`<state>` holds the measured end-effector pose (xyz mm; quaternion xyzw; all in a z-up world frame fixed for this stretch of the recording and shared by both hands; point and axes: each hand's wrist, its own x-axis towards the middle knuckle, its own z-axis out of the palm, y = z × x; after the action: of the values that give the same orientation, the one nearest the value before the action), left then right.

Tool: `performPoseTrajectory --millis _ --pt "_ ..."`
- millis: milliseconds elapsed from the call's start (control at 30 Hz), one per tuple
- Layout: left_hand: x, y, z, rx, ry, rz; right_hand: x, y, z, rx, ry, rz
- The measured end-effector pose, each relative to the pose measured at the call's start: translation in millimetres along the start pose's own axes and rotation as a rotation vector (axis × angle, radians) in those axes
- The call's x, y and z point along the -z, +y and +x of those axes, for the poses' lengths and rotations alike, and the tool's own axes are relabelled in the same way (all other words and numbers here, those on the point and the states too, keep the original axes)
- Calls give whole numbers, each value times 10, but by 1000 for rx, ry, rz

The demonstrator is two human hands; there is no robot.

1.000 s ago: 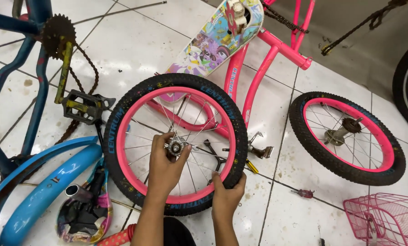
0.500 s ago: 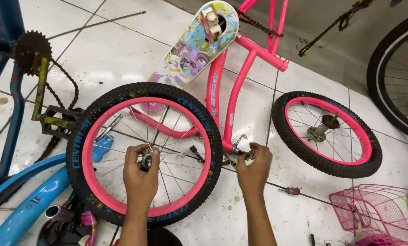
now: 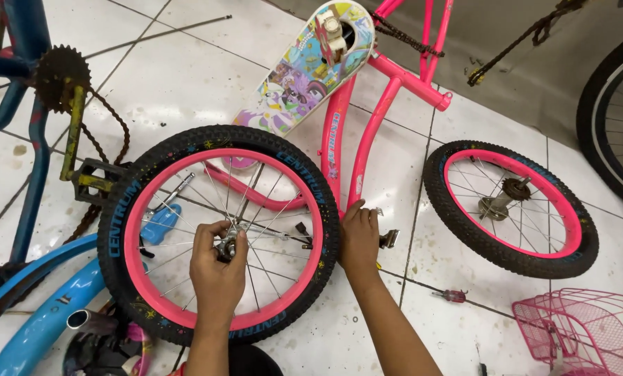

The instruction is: Attaching and securing handlebars to a bicycle frame using hand tools while sitting on the floor.

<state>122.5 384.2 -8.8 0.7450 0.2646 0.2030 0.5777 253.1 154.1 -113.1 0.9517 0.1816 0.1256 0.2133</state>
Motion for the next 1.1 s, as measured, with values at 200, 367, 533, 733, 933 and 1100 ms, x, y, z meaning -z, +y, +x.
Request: performPoseTrajectory --millis 200,367,533,733,933,1100 --pt "13 -7 -18 -33 40 -29 -176 -114 -309 29 54 127" --pt "25 3 -66 -91 95 -88 -49 -196 -728 53 86 287" --pt "57 69 -110 -149 128 -182 302 -158 -1021 152 142 411" --pt "77 95 -169 -204 133 -154 1043 310 -1094 50 -264 487" --pt "49 240 -228 -219 54 -163 1734 302 -1138 -751 -288 1968" --pt "-3 535 -343 -327 -61 -81 1475 197 -1287 -938 69 2311"
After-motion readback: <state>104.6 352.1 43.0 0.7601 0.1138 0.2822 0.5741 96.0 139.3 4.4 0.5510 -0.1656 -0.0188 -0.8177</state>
